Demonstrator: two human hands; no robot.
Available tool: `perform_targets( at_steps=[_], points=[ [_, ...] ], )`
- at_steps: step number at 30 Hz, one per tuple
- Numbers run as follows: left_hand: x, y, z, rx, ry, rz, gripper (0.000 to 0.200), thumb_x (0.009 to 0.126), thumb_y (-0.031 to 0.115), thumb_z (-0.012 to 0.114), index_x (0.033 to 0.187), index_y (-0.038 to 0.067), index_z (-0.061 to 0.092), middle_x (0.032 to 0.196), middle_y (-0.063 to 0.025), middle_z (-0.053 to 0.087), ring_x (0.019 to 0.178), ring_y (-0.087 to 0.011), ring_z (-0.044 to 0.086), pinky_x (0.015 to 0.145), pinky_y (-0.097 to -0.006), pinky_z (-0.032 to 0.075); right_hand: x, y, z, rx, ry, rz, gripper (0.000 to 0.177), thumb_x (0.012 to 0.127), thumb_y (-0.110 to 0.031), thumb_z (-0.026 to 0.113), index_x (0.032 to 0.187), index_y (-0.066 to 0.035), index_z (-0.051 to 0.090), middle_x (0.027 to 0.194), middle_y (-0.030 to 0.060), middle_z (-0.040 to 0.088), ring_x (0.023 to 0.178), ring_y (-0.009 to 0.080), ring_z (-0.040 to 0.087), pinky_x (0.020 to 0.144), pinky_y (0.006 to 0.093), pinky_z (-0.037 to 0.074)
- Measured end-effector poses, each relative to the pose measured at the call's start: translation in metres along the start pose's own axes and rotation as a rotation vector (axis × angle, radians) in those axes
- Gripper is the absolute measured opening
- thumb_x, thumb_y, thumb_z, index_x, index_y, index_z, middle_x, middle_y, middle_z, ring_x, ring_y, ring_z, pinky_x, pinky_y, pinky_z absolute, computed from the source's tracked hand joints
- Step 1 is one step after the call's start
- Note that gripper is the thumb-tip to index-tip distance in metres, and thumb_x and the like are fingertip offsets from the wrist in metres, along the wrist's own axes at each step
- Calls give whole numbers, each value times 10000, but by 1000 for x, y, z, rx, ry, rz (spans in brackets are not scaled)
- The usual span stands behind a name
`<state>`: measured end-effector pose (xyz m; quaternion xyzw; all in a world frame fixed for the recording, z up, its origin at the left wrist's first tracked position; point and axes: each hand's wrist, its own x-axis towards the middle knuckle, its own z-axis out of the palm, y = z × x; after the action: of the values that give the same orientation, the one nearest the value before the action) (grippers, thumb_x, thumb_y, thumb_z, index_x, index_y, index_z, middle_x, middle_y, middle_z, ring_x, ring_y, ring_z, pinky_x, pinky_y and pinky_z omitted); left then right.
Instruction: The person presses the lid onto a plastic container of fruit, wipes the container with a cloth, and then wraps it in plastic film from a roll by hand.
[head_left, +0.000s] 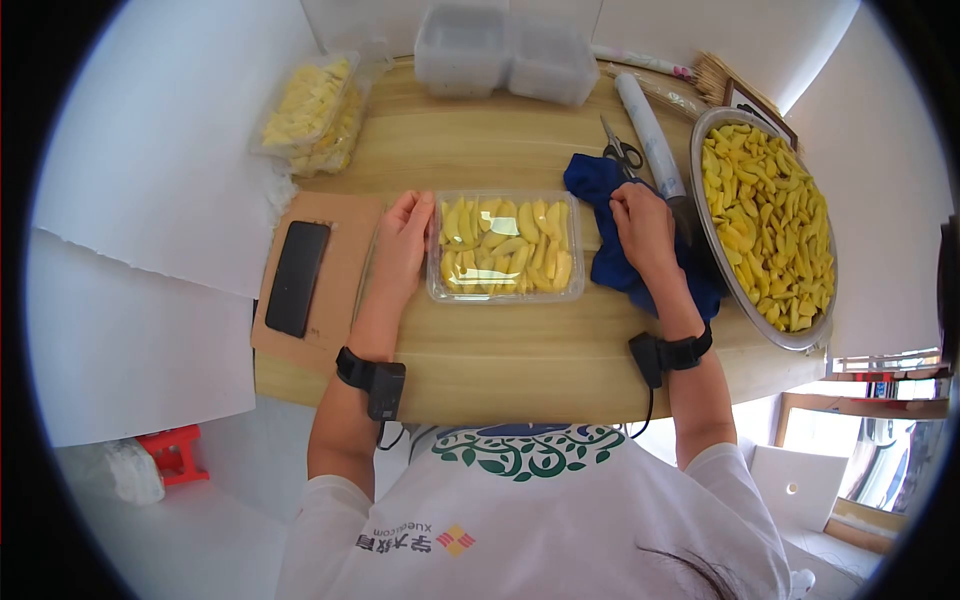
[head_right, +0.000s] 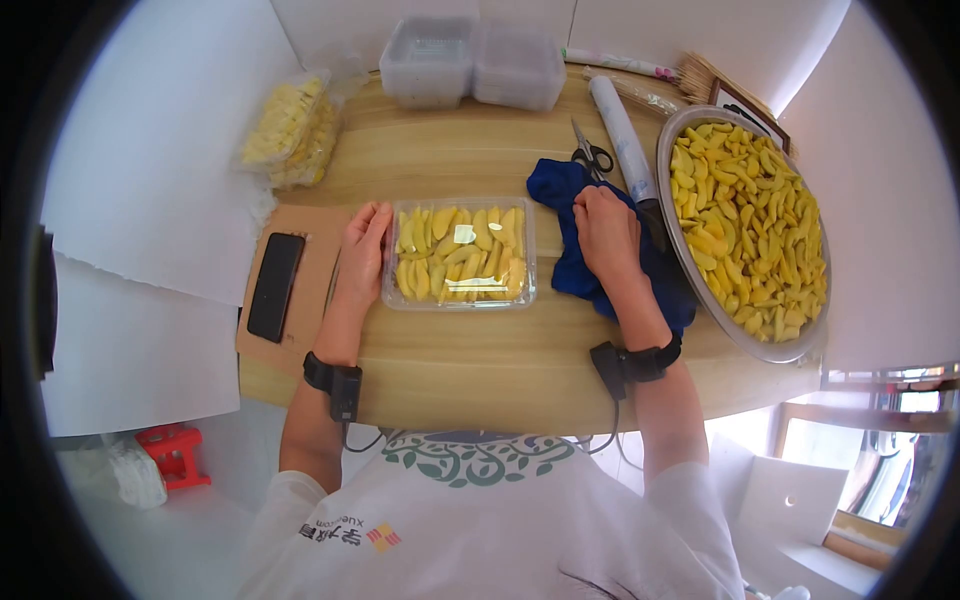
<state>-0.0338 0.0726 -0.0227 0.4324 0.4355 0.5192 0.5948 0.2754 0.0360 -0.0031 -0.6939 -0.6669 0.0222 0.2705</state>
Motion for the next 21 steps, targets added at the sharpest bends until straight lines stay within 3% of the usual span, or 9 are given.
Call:
perform_targets(
  at_steps=[5, 11, 13, 19, 21],
  points=[
    [1, -3, -2, -14, -12, -2, 277, 985, 245, 531, 754, 96, 499, 630, 61, 449, 525, -15, 373, 467, -184, 298, 2, -3, -4, 108, -23, 97, 189, 876, -213, 630, 825, -39, 578, 752, 138, 629, 758, 361, 623, 657, 458, 475],
    [0, -1, -2, -16, -33, -1, 273, 987, 246, 528, 761, 95, 502, 631, 66, 449, 533, -11, 379, 473, -183, 305, 8, -16, -9, -106, -184, 67, 235, 885, -231, 625, 791, -38, 529, 678, 149, 612, 711, 396, 607, 629, 485, 456],
    [-1, -1, -2, -15, -31, -5, 256, 981, 246, 541, 770, 106, 508, 640, 78, 432, 542, -8, 361, 477, -182, 294, 9, -11, -3, -79, -99, 8, 197, 886, -191, 607, 809, -37, 512, 752, 165, 630, 763, 402, 608, 654, 494, 453],
    [1, -3, -4, -21, -44, -4, 260, 980, 259, 542, 767, 117, 501, 640, 83, 426, 547, -3, 357, 476, -179, 292, 5, -14, -12, 111, -106, 8, 97, 872, -92, 575, 943, -26, 575, 940, 203, 631, 904, 399, 603, 749, 473, 462],
    [1, -4, -4, -13, -51, -5, 276, 986, 267, 531, 759, 115, 493, 635, 77, 439, 550, -2, 375, 475, -178, 304, 4, -4, -5, 114, -56, -79, 108, 868, -91, 586, 952, -23, 588, 890, 198, 632, 878, 397, 610, 741, 461, 470]
  ],
)
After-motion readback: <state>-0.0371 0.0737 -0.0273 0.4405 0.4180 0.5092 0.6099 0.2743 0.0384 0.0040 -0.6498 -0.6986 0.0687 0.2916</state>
